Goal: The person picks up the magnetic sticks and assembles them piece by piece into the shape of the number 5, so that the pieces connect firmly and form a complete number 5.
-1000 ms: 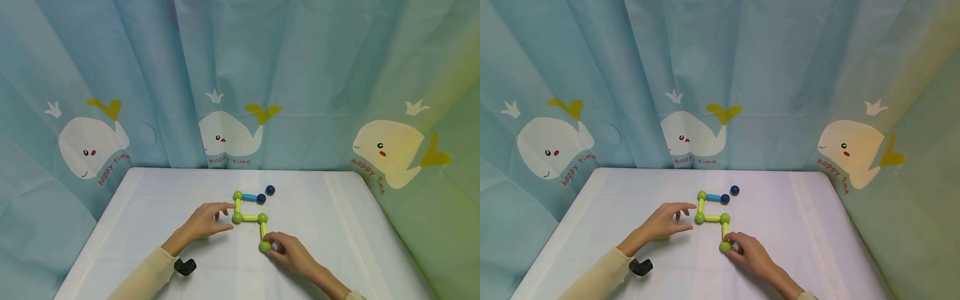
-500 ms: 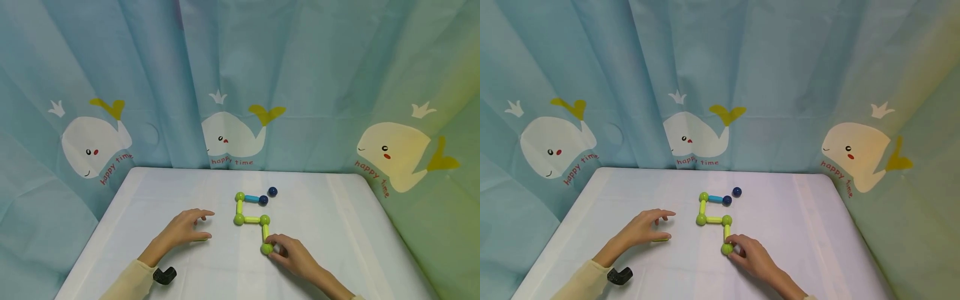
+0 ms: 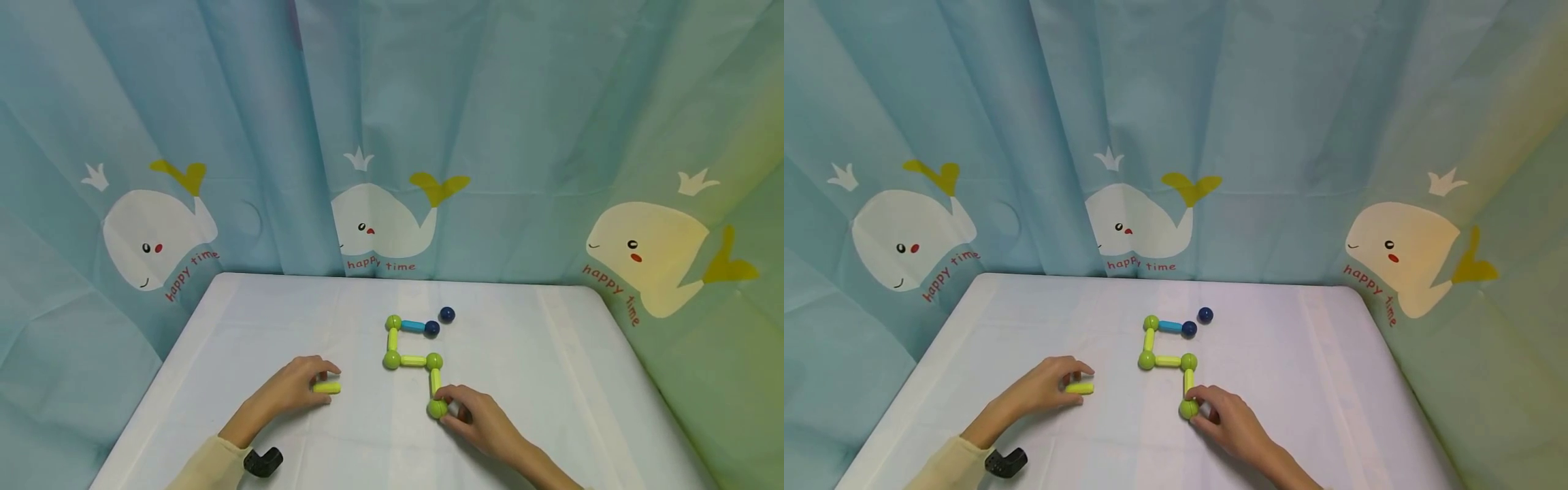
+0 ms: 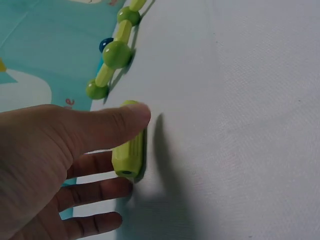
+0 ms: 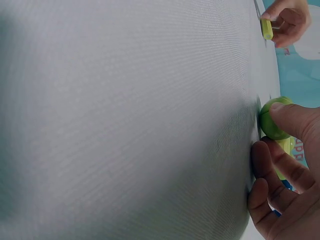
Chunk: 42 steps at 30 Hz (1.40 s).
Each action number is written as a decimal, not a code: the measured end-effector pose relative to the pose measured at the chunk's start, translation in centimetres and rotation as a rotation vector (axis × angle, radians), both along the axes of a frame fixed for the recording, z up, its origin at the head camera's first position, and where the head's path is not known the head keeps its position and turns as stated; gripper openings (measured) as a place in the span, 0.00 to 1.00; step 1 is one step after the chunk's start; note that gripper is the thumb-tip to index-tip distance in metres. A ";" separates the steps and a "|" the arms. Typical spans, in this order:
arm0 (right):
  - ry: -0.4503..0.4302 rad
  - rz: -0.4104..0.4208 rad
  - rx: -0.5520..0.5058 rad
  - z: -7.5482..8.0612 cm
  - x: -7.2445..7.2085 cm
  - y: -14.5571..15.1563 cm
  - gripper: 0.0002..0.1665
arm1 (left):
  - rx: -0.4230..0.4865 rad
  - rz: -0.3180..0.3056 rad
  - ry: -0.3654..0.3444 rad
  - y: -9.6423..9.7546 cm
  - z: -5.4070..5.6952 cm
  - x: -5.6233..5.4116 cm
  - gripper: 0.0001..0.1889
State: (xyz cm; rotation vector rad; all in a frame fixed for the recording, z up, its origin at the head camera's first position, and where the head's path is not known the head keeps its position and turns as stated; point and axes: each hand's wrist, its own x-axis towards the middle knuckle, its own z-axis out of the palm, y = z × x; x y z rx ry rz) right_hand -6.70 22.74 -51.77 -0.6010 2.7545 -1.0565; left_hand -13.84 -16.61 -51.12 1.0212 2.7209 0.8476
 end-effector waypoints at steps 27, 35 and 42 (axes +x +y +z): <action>0.037 0.008 -0.037 0.1 0.2 0.0 0.19 | 0.054 -0.073 -0.004 2.7 -0.2 0.1 0.10; 0.050 -0.001 -0.040 0.0 0.4 -0.1 0.19 | 0.013 -0.117 -0.084 6.8 -0.1 0.5 0.10; 0.037 -0.018 -0.020 0.0 0.4 -0.2 0.20 | -0.009 -0.172 -0.056 10.2 -0.7 0.8 0.09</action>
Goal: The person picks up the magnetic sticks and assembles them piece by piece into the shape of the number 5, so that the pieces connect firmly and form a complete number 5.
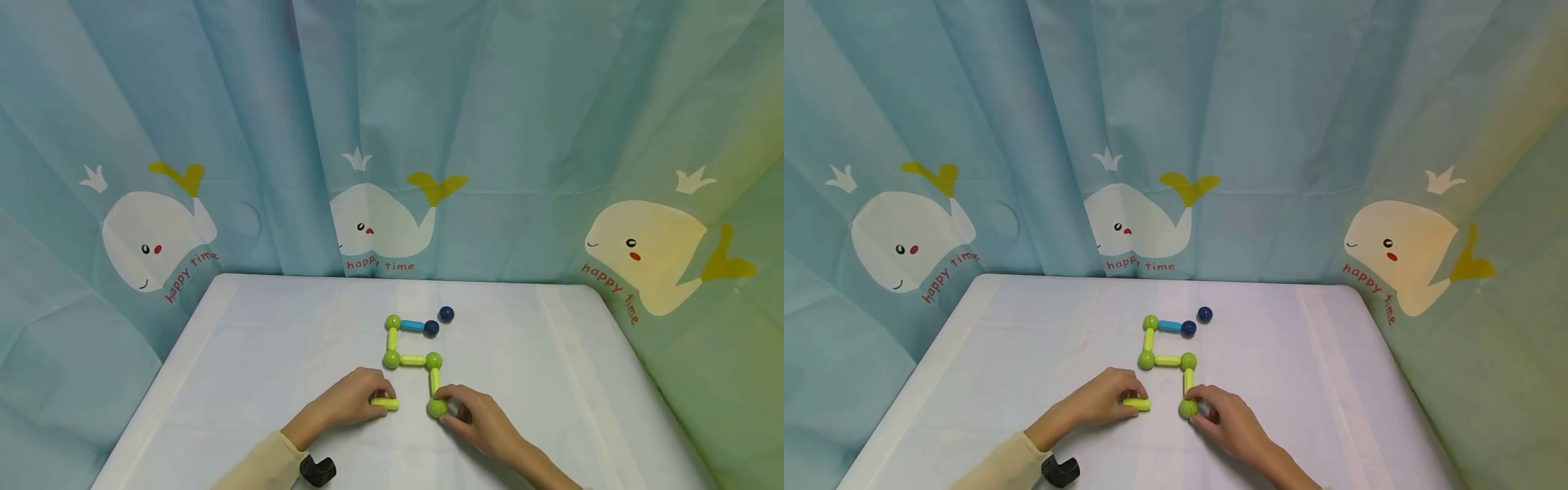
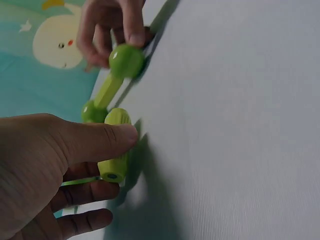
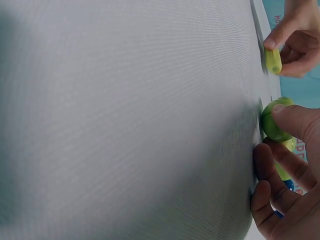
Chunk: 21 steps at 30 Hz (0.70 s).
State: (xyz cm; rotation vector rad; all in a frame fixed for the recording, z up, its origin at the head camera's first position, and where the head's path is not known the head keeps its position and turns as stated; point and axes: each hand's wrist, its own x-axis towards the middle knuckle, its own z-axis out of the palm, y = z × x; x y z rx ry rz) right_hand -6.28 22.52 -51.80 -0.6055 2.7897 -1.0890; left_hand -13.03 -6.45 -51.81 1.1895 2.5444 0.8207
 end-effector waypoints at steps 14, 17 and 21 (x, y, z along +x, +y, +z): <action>0.032 -0.011 -0.018 -0.3 0.1 0.1 0.20 | 0.014 -0.071 0.066 3.6 0.0 0.6 0.10; 0.024 -0.015 -0.015 -0.3 0.1 0.1 0.20 | 0.025 -0.074 0.068 3.7 0.1 0.6 0.10; 0.014 -0.021 -0.011 -0.3 0.1 0.1 0.20 | 0.021 -0.066 0.056 3.8 0.2 0.7 0.10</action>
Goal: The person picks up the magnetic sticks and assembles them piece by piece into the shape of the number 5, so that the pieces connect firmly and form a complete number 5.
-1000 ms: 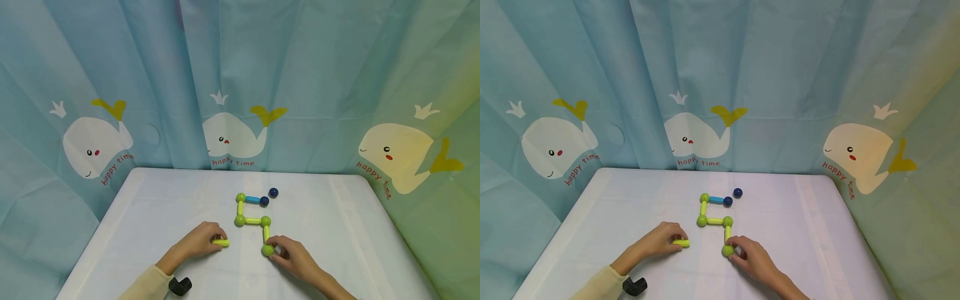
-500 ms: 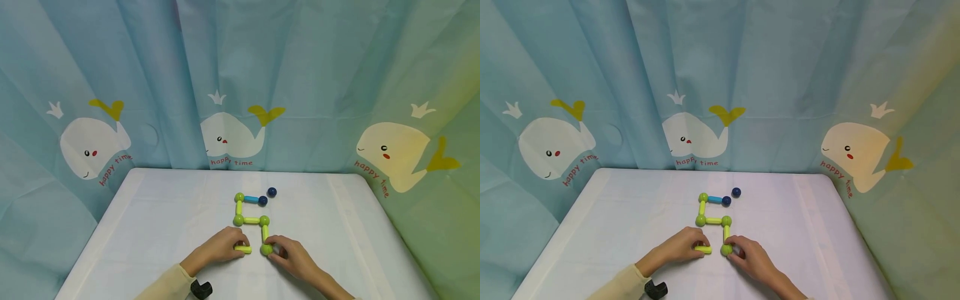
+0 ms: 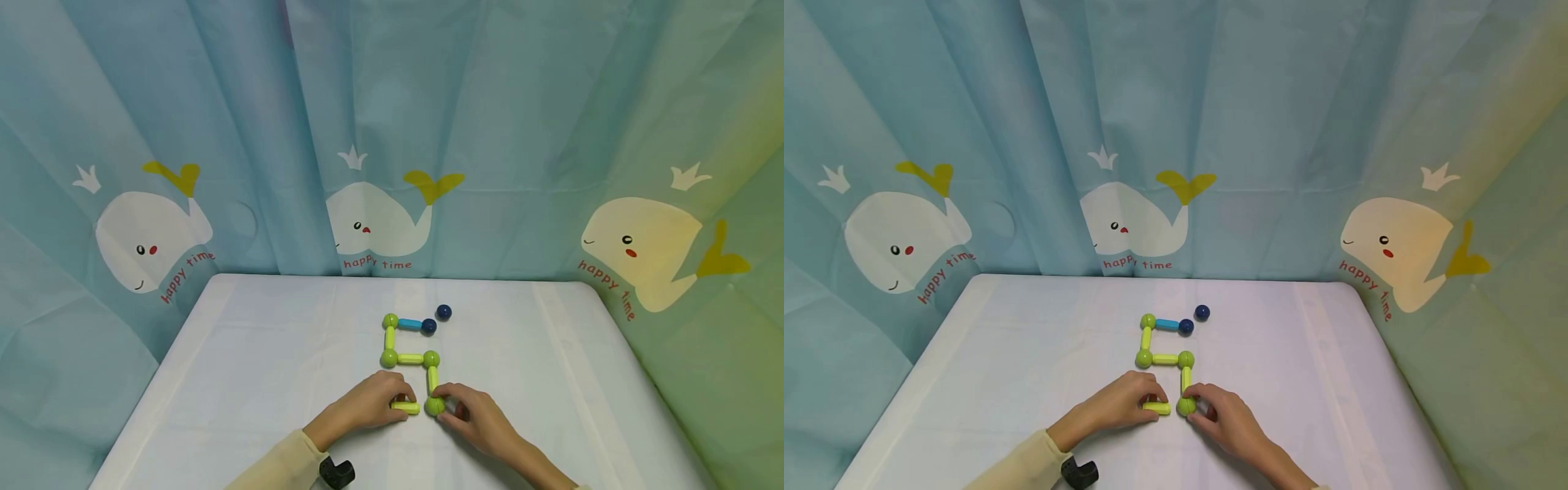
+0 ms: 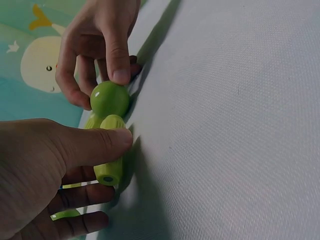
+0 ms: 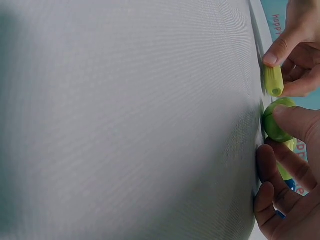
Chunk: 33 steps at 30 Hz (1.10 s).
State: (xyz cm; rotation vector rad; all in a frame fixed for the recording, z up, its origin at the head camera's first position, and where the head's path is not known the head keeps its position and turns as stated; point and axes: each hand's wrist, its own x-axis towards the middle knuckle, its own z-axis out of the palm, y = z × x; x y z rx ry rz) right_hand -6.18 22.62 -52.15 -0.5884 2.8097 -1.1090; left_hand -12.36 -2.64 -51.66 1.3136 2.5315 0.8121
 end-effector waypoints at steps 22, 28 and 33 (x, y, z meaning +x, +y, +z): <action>0.049 0.020 -0.036 -0.1 0.1 0.0 0.20 | 0.016 0.004 0.015 1.0 -0.3 0.0 0.11; 0.038 0.019 -0.038 0.1 0.1 0.0 0.19 | 0.021 0.004 0.021 1.0 -0.3 0.1 0.10; 0.015 0.017 -0.032 0.1 -0.1 0.0 0.19 | 0.014 0.002 0.014 0.9 -0.2 0.0 0.10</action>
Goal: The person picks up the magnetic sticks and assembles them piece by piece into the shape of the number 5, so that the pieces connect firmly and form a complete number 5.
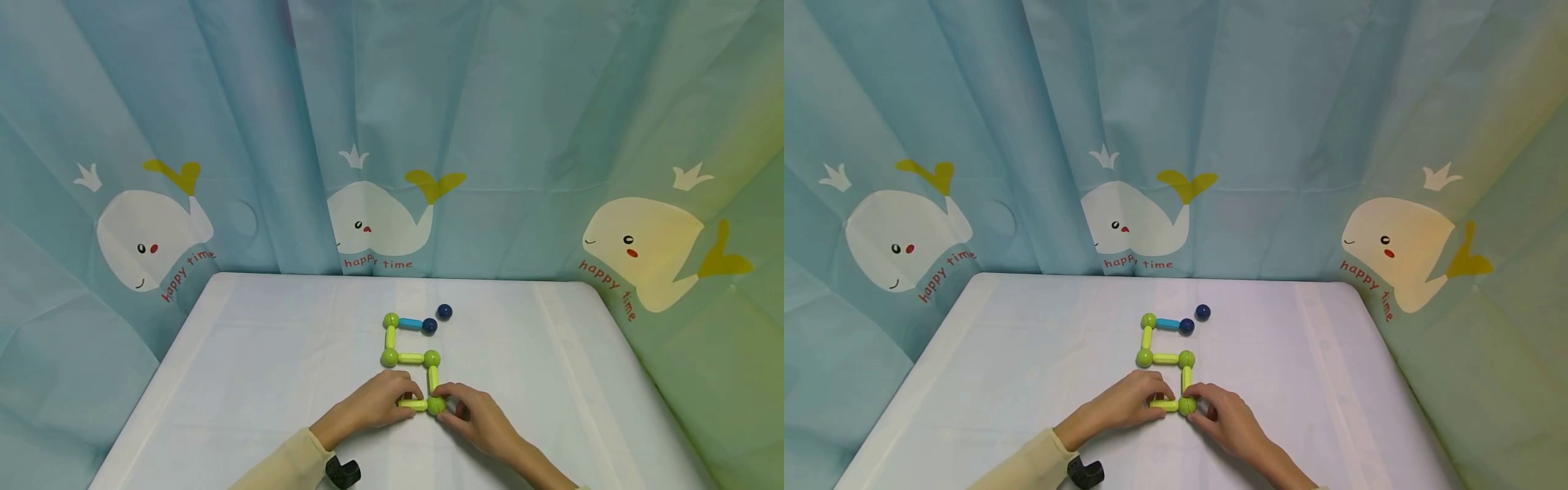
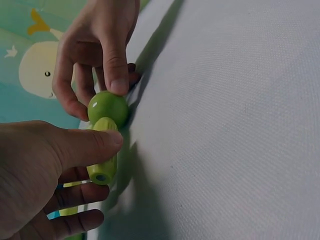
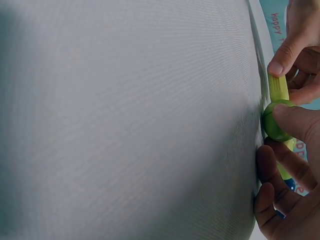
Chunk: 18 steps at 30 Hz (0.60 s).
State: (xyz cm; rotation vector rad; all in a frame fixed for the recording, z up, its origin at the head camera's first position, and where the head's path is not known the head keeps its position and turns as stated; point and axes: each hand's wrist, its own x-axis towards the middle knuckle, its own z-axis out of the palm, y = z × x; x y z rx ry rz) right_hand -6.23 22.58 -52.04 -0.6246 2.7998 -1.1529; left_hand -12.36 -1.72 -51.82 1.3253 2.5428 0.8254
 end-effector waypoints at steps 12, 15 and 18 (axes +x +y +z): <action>-0.014 -0.011 0.002 -0.1 -0.1 0.0 0.19 | -0.009 -0.017 -0.008 0.0 0.4 -0.4 0.11; -0.013 -0.012 0.000 -0.1 0.0 0.1 0.20 | -0.018 -0.016 -0.008 0.0 0.3 -0.5 0.11; -0.012 -0.011 -0.002 -0.1 0.1 0.0 0.19 | -0.025 -0.013 0.002 0.0 0.3 -0.5 0.12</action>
